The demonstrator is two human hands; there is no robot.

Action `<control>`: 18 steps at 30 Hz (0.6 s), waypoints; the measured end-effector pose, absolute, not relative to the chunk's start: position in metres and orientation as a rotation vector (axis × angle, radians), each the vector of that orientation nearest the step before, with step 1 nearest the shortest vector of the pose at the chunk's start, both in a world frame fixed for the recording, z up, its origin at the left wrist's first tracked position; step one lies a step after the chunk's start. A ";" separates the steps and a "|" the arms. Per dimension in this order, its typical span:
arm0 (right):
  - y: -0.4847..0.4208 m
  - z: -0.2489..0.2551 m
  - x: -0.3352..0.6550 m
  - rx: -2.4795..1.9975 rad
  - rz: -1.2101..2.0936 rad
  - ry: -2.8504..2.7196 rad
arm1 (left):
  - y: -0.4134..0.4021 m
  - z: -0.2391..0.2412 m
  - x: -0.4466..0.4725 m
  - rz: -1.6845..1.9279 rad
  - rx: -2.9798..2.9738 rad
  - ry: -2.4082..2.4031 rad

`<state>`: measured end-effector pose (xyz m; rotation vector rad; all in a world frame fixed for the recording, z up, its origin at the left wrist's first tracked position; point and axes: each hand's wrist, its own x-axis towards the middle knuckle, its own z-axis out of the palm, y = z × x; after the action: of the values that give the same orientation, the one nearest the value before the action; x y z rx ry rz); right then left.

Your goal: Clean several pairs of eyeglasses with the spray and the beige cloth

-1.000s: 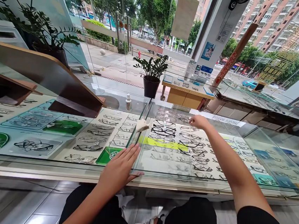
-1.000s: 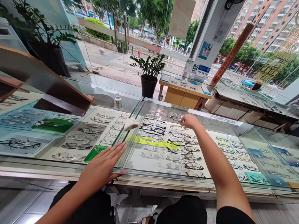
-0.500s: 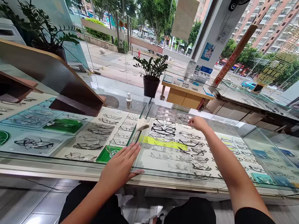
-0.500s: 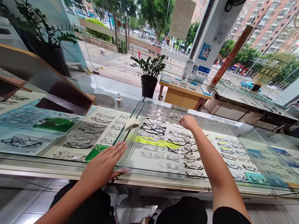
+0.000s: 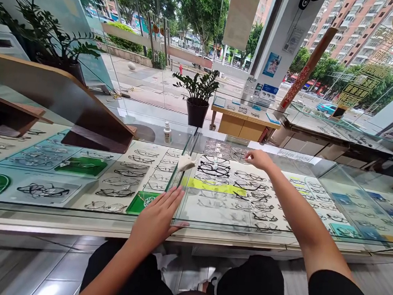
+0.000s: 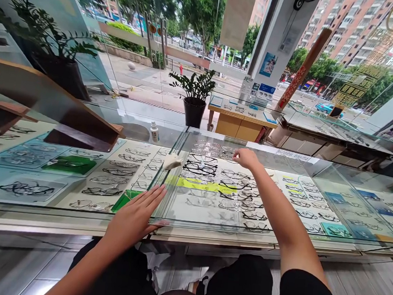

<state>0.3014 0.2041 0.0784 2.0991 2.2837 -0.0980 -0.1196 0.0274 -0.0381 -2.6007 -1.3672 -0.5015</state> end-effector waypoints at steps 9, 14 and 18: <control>0.159 0.078 0.308 1.939 -0.262 2.265 | 0.026 -0.034 -0.118 -0.565 -2.635 -1.377; 0.170 0.074 0.298 1.960 -0.172 2.278 | 0.026 -0.034 -0.118 -0.533 -2.623 -1.375; 0.182 0.074 0.290 1.977 -0.107 2.287 | 0.026 -0.036 -0.119 -0.480 -2.601 -1.365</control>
<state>0.2904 0.1823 0.0738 1.9771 2.2873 -0.1073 -0.1192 0.0264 -0.0363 -2.6009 -1.3655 -0.4803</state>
